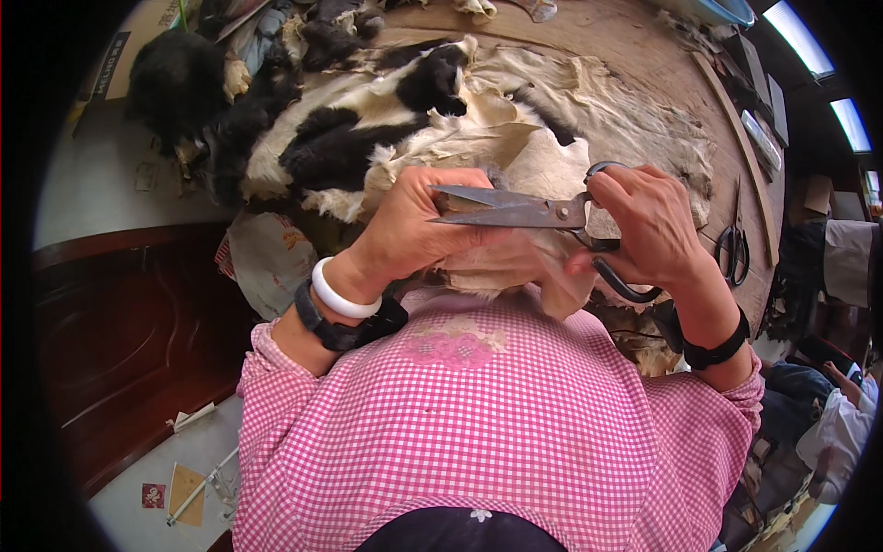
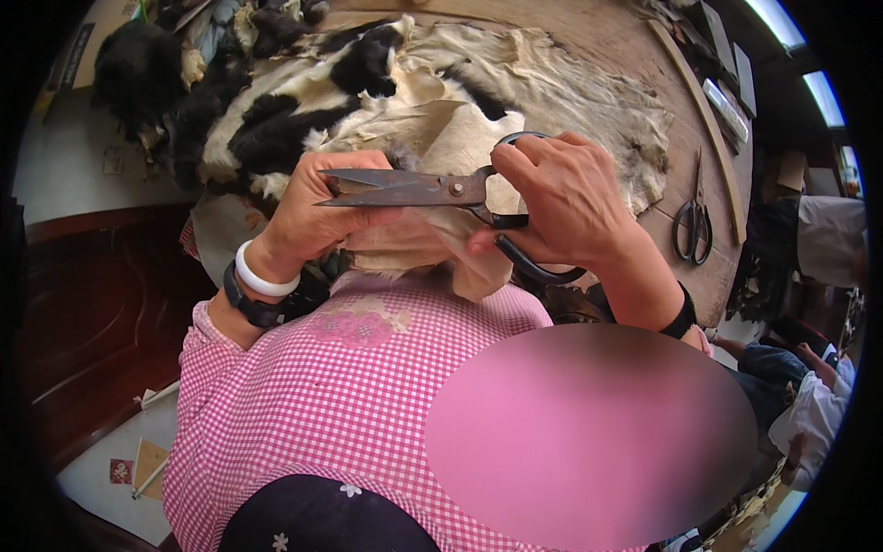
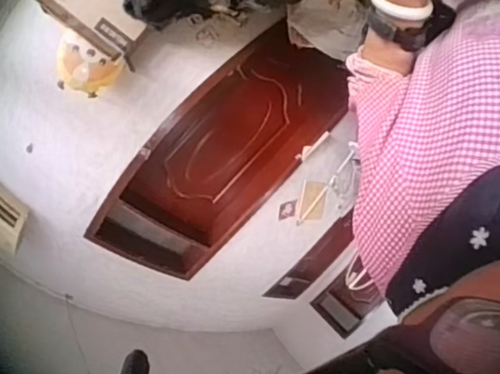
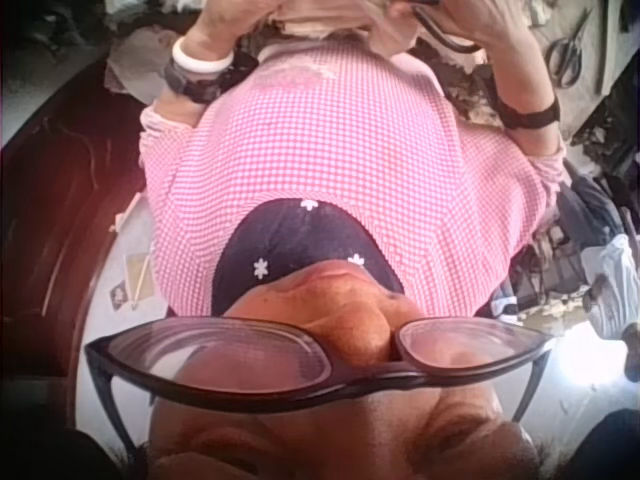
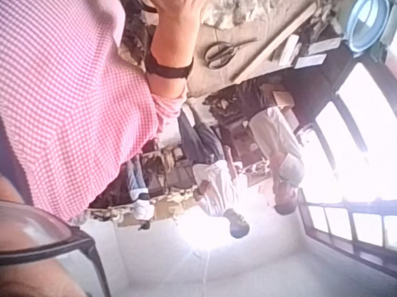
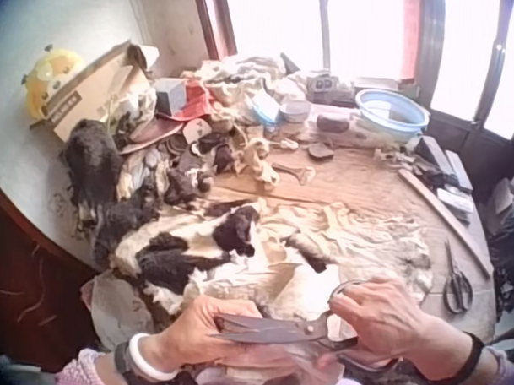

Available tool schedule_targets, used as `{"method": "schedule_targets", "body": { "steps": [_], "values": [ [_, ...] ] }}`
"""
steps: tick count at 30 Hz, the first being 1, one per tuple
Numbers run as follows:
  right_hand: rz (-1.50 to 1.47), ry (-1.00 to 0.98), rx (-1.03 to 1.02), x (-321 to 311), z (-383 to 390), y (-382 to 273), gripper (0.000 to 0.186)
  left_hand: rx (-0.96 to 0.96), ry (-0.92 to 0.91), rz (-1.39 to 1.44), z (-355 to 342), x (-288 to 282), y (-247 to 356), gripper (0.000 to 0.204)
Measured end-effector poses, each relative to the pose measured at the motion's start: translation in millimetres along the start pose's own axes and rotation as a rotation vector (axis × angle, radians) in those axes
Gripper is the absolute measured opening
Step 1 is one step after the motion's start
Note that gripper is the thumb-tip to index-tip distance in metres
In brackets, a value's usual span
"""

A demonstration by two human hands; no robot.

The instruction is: The recorder uses scissors to trim and shape large fur pelts on a workshop table.

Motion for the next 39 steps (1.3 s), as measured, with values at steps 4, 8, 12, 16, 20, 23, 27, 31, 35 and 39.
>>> {"method": "schedule_targets", "body": {
  "steps": [4,8,12,16,20,23,27,31,35,39],
  "values": [
    [0.034,0.045,0.000,-7,4,-2,0.070,-0.014,0.030,-0.022,3,-2,1,0.015],
    [0.073,0.063,-0.002,-15,18,7,0.069,-0.035,0.078,-0.056,6,-5,2,0.012],
    [0.074,-0.009,0.004,-16,22,10,0.069,-0.079,0.102,-0.026,6,-7,-7,0.009],
    [-0.002,-0.047,0.008,-12,18,10,0.069,-0.104,0.083,-0.035,3,-5,-11,0.011],
    [-0.026,-0.042,-0.012,-8,10,8,0.067,-0.044,0.049,-0.068,0,-2,-5,0.013],
    [-0.018,-0.023,-0.008,-10,5,7,0.067,-0.061,0.051,-0.101,-1,-3,-4,0.015],
    [0.050,-0.013,0.001,-20,11,11,0.067,-0.073,0.115,-0.109,-1,-9,-3,0.013],
    [0.050,-0.094,0.063,-24,18,16,0.066,-0.116,0.178,-0.246,5,-14,2,0.012],
    [-0.004,-0.136,0.036,-18,18,17,0.066,-0.019,0.186,-0.349,6,-14,4,0.013],
    [-0.042,-0.138,0.044,-18,15,20,0.066,-0.058,0.158,-0.268,7,-17,-1,0.014]
  ]
}}
Point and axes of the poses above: each hand's wrist, its own z-axis away from the middle knuckle, its own x-axis out of the palm, y = z × x, the point moved 8 cm from there along -z, towards the middle knuckle, and after that the axes turned 8 degrees about -z, right-handed, at the moved point
